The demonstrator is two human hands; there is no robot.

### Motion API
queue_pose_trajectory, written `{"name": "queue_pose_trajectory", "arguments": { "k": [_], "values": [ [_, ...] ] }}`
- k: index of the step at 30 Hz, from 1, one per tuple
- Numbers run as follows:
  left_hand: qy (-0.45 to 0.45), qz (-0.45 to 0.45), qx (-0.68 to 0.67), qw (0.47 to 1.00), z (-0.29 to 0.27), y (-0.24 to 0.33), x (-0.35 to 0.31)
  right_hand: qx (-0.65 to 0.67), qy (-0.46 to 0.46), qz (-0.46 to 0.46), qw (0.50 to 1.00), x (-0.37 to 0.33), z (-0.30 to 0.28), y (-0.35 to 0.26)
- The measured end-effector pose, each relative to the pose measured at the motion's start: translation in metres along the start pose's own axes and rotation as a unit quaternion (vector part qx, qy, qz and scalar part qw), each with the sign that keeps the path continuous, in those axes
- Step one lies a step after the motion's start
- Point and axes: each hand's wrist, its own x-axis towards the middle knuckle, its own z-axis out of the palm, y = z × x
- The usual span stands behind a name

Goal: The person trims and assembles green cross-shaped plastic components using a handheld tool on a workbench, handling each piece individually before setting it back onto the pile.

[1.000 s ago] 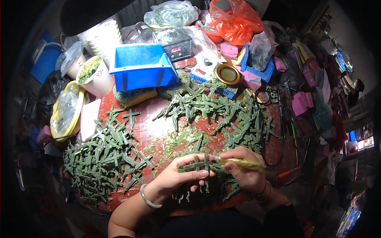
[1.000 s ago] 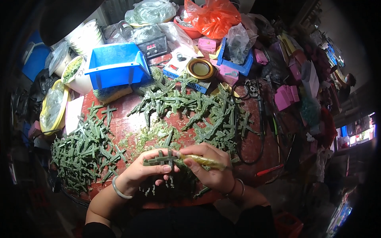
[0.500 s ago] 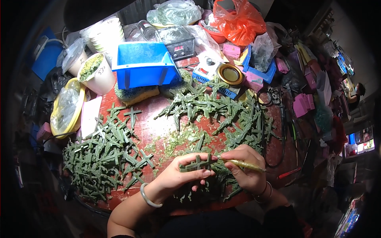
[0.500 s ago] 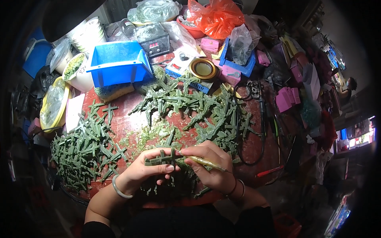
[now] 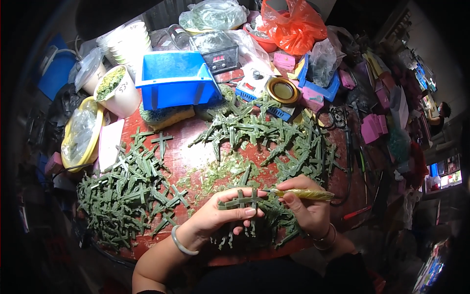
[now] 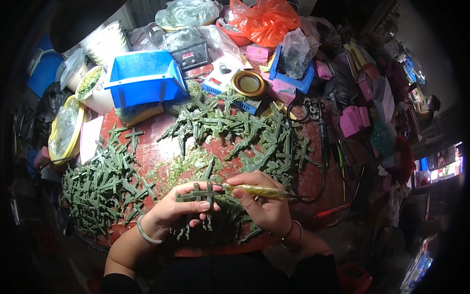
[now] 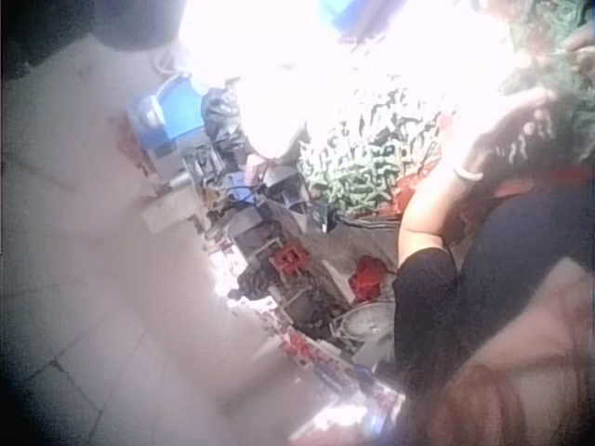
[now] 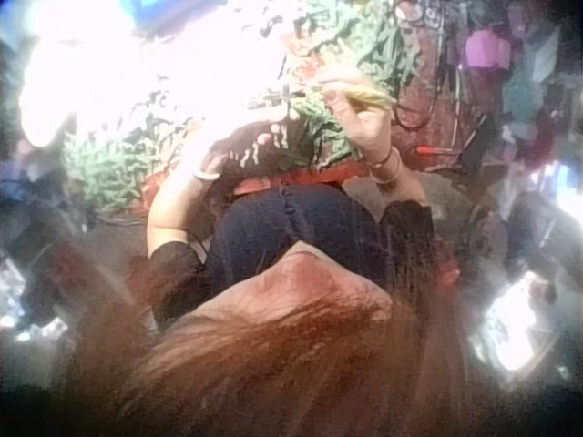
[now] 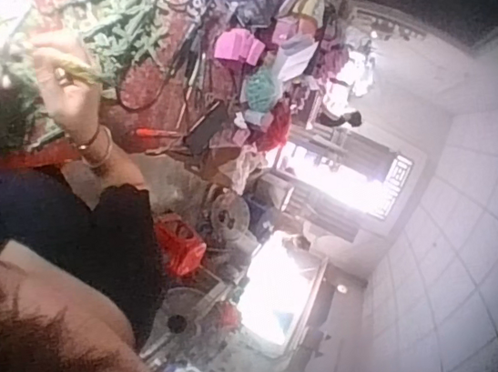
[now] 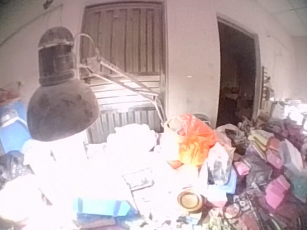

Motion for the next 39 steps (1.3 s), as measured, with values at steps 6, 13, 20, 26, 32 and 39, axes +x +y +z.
{"name": "queue_pose_trajectory", "arguments": {
  "k": [6, 13, 20, 26, 32, 39],
  "values": [
    [-0.006, 0.000, 0.029, 1.000, 0.000, 0.000, -0.001, -0.081, -0.044, -0.056, 0.994, 0.004, -0.001, 0.001],
    [0.025, 0.016, 0.030, 0.999, -0.003, -0.004, 0.001, 0.203, 0.009, 0.146, 0.968, 0.001, -0.001, -0.008],
    [0.013, 0.003, 0.008, 1.000, 0.001, -0.002, 0.000, 0.024, -0.009, 0.030, 0.999, 0.003, 0.003, -0.003],
    [0.013, 0.002, 0.001, 1.000, 0.001, -0.001, -0.001, 0.090, -0.051, 0.074, 0.992, 0.001, 0.000, -0.005],
    [-0.009, 0.001, -0.051, 0.999, -0.001, 0.002, -0.002, -0.091, -0.079, -0.095, 0.988, 0.006, 0.000, 0.000],
    [-0.003, 0.002, -0.052, 0.999, -0.004, -0.002, 0.000, -0.061, -0.141, -0.054, 0.987, 0.006, 0.001, -0.016]
  ]
}}
